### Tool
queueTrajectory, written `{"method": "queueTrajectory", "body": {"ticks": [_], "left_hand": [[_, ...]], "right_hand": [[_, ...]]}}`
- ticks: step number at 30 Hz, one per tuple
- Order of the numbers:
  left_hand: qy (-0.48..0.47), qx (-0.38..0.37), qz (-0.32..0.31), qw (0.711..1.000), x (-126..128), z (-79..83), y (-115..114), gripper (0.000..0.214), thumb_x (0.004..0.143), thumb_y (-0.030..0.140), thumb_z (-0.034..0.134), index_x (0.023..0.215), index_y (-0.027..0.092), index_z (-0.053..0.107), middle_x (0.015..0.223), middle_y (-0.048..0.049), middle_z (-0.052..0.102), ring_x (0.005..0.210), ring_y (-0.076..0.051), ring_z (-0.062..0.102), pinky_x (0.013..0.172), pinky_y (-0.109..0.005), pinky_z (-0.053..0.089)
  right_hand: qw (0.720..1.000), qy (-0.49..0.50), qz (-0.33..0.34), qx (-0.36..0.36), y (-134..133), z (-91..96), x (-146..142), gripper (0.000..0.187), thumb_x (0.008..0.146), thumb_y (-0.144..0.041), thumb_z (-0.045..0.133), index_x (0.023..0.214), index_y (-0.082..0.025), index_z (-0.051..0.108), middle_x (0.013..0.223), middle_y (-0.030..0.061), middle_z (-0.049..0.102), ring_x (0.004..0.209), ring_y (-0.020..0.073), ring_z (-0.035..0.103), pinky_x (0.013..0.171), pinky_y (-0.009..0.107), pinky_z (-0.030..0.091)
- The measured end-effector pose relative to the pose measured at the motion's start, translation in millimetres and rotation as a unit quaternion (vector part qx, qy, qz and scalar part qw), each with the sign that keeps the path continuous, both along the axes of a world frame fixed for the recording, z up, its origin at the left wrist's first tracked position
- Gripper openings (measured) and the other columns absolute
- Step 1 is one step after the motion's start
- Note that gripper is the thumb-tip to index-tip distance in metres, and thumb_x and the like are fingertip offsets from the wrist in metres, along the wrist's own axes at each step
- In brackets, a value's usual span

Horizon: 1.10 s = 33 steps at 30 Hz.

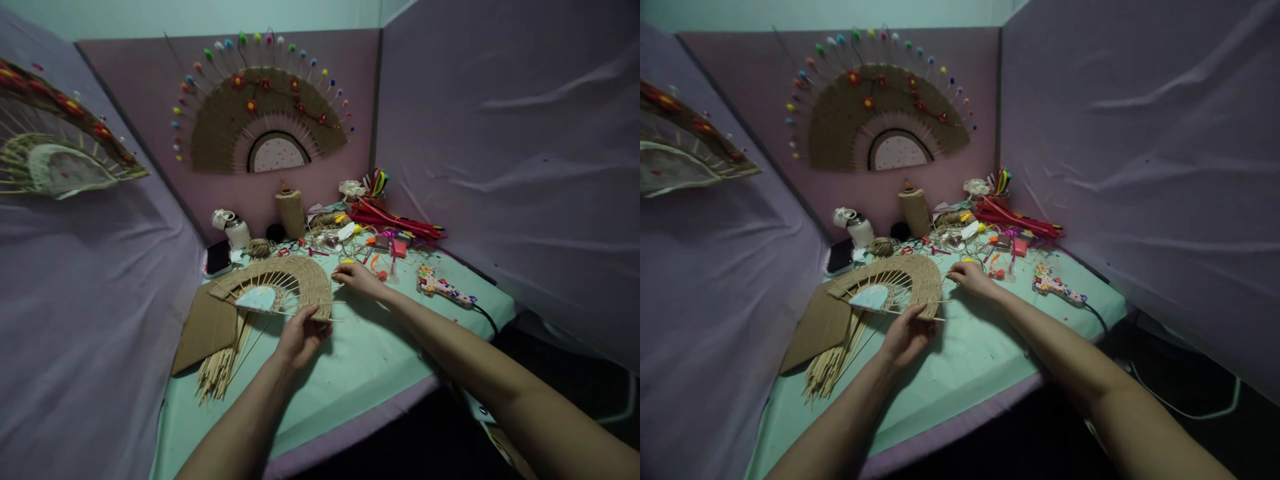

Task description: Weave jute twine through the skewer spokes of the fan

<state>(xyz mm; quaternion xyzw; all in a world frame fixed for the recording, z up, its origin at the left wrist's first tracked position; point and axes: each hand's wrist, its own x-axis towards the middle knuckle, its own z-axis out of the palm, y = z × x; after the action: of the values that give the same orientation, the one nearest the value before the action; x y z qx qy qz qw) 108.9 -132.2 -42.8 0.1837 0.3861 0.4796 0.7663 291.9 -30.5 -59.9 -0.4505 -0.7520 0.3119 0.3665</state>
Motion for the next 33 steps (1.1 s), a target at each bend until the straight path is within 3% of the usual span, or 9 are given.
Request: {"method": "queueTrajectory", "body": {"ticks": [4,7,19,22,25,29,31,33], "left_hand": [[0.003,-0.004,0.009,1.000,0.8,2.5,-1.8,0.010,0.073,0.012,0.060,0.083,0.014,0.056,0.070,-0.0032,0.064,0.056,-0.012,0.058,0.053,-0.024,0.048],[0.013,-0.010,0.009,1.000,1.6,3.7,-2.5,0.010,0.071,0.011,0.062,0.079,0.013,0.056,0.069,-0.0032,0.064,0.056,-0.011,0.058,0.052,-0.023,0.048],[0.041,0.002,-0.009,0.999,-1.6,1.6,-2.6,0.012,0.071,0.013,0.064,0.081,0.012,0.058,0.070,-0.0036,0.064,0.056,-0.010,0.058,0.051,-0.021,0.047],[0.035,0.004,-0.007,0.999,-1.5,2.0,-1.6,0.011,0.071,0.013,0.064,0.080,0.013,0.058,0.070,-0.0034,0.064,0.056,-0.010,0.058,0.051,-0.021,0.047],[0.030,-0.001,-0.008,1.000,0.1,3.4,-2.0,0.010,0.073,0.011,0.062,0.082,0.012,0.058,0.069,-0.0034,0.064,0.055,-0.010,0.058,0.051,-0.021,0.047],[-0.024,-0.025,-0.030,0.999,-4.1,11.2,-7.1,0.014,0.077,0.015,0.058,0.090,0.010,0.058,0.076,-0.0091,0.067,0.063,-0.015,0.063,0.058,-0.025,0.051],[-0.079,-0.039,-0.001,0.996,-13.1,15.1,-8.3,0.023,0.083,0.025,0.054,0.097,0.008,0.058,0.086,-0.0136,0.067,0.076,-0.019,0.066,0.069,-0.030,0.054],[-0.102,-0.045,0.084,0.990,-25.9,16.2,-6.0,0.028,0.085,0.033,0.051,0.095,0.008,0.057,0.084,-0.0134,0.067,0.075,-0.018,0.066,0.069,-0.029,0.055]], "right_hand": [[0.998,-0.012,-0.033,0.059,6.0,6.1,6.6,0.020,0.079,-0.030,0.055,0.076,-0.014,0.067,0.070,0.0034,0.065,0.065,0.0127,0.054,0.061,0.022,0.038],[0.996,-0.011,-0.020,0.080,13.8,8.9,8.6,0.018,0.080,-0.028,0.056,0.075,-0.014,0.067,0.071,0.0037,0.066,0.065,0.0126,0.055,0.062,0.022,0.038],[0.997,-0.011,0.036,0.064,37.2,38.9,3.3,0.013,0.075,-0.026,0.061,0.072,-0.013,0.064,0.067,0.0017,0.061,0.064,0.0120,0.052,0.061,0.023,0.038],[0.995,0.023,0.094,0.016,40.4,44.9,0.6,0.017,0.074,-0.030,0.063,0.075,-0.013,0.062,0.070,0.0018,0.061,0.065,0.0114,0.053,0.061,0.023,0.040],[0.982,0.089,0.144,-0.090,39.8,45.5,-5.0,0.020,0.074,-0.033,0.062,0.078,-0.013,0.060,0.070,0.0010,0.062,0.063,0.0105,0.055,0.060,0.022,0.043],[0.963,0.162,0.123,-0.175,35.8,44.1,-13.4,0.015,0.071,-0.026,0.063,0.069,-0.014,0.055,0.060,-0.0010,0.060,0.054,0.0080,0.053,0.053,0.020,0.042],[0.962,0.172,0.101,-0.185,32.5,45.2,-16.8,0.012,0.070,-0.022,0.063,0.066,-0.014,0.054,0.059,-0.0003,0.061,0.053,0.0079,0.053,0.051,0.019,0.040],[0.962,0.173,0.085,-0.196,28.4,47.2,-19.4,0.011,0.069,-0.019,0.063,0.064,-0.014,0.054,0.057,0.0001,0.062,0.052,0.0080,0.053,0.048,0.018,0.039]]}}
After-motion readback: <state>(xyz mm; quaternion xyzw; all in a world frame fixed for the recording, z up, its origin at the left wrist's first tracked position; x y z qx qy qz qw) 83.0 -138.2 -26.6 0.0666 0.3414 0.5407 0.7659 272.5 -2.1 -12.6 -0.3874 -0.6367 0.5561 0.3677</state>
